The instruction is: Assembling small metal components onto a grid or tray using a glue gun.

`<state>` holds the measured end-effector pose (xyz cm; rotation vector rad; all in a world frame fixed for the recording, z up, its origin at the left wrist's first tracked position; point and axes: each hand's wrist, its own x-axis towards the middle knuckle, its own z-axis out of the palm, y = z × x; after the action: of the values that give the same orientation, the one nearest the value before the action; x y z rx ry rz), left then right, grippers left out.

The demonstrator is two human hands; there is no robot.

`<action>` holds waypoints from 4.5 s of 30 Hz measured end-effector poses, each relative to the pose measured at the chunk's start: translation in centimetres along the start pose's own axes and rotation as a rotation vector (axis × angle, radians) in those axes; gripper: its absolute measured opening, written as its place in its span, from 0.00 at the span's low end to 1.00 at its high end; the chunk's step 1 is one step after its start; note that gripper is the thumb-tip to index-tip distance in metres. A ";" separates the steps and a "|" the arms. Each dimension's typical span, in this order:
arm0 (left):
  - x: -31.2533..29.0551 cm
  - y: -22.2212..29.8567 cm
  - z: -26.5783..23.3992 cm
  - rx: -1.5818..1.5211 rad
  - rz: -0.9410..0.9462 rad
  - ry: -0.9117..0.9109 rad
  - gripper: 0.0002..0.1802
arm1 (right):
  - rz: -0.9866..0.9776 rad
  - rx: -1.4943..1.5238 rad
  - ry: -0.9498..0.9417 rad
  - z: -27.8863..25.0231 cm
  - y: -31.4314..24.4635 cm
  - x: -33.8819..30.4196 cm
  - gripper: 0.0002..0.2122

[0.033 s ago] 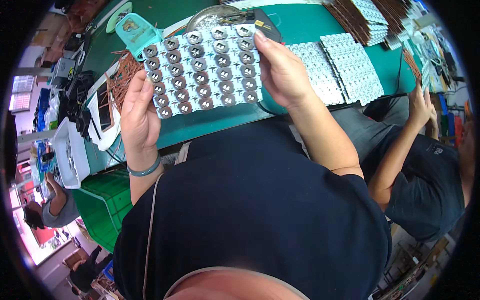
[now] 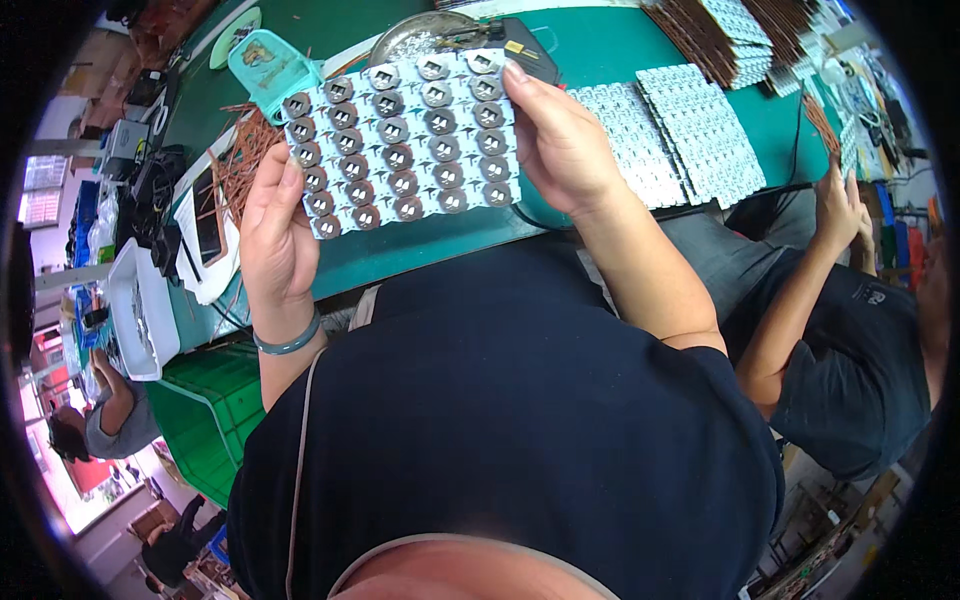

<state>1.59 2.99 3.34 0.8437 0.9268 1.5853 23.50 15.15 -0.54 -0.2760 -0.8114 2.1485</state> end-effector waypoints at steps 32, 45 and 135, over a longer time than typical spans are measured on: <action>0.5 -0.2 -0.3 -0.082 0.017 0.012 0.17 | 0.022 -0.162 0.170 -0.1 0.7 0.6 0.16; 0.2 -0.4 -0.9 -0.056 0.068 -0.033 0.18 | 0.005 -0.208 0.176 0.0 0.8 0.5 0.15; 0.7 -2.7 -3.1 -0.091 -0.087 0.075 0.14 | 0.151 -0.375 0.011 4.9 6.5 1.7 0.13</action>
<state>-0.10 3.61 -0.46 0.6762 0.9250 1.5802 16.18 11.11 -0.78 -0.5556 -1.2202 2.1190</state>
